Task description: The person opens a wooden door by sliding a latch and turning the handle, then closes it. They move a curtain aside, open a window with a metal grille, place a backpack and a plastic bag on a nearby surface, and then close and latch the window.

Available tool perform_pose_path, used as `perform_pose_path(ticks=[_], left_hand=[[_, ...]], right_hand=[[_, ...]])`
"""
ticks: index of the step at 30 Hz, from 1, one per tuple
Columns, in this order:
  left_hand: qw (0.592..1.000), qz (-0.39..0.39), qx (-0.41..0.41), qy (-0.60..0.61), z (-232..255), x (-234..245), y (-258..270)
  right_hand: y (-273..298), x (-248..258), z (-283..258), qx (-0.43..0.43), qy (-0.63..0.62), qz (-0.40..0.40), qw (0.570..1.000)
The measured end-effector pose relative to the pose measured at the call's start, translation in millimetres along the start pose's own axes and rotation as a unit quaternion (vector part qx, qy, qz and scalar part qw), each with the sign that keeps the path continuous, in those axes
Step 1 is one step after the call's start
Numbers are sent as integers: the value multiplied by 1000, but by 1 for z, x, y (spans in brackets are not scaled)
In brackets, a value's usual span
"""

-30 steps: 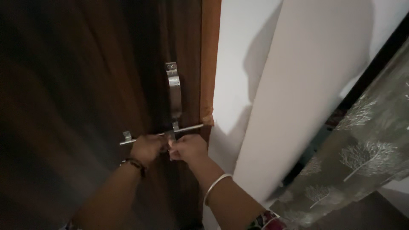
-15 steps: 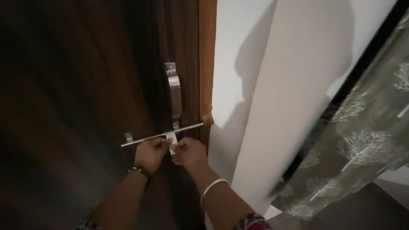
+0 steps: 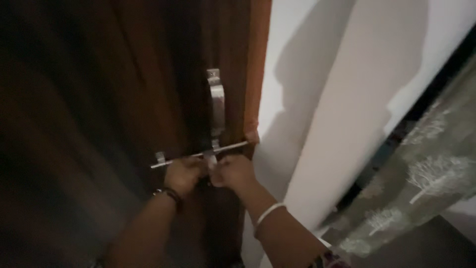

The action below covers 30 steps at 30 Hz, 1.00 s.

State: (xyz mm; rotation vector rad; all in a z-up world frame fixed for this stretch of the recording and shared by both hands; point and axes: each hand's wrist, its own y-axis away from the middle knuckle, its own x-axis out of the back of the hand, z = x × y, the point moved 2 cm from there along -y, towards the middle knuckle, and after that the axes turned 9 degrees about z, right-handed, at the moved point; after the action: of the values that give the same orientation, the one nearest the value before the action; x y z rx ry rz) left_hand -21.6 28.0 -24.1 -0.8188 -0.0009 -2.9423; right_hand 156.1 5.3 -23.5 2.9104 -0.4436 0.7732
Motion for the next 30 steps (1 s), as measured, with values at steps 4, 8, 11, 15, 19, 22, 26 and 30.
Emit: perform_pose_path(ticks=[4, 8, 11, 15, 19, 22, 26, 30], left_hand=[[999, -13, -32, -13, 9, 0, 6], [993, -1, -62, -102, 14, -1, 12], [992, -7, -46, -113, 12, -2, 11], [985, 17, -136, -103, 17, 1, 6], [997, -59, 28, -46, 11, -2, -9], [993, -81, 66, 47, 4, -6, -15], [993, -82, 16, 86, -5, -7, -11], [998, -50, 36, 30, -8, -10, -6]], right_hand=[[2, -4, 3, -46, -102, -40, 993], [12, -12, 8, -68, -134, -26, 988], [19, -17, 8, -61, -158, -11, 986], [13, -10, -2, -107, -227, -25, 968], [-2, 5, -13, -106, -93, -62, 988], [-1, 2, -15, -111, -193, -62, 973], [4, -1, -4, -86, -187, -45, 978], [0, -7, 4, -95, -216, -62, 970]])
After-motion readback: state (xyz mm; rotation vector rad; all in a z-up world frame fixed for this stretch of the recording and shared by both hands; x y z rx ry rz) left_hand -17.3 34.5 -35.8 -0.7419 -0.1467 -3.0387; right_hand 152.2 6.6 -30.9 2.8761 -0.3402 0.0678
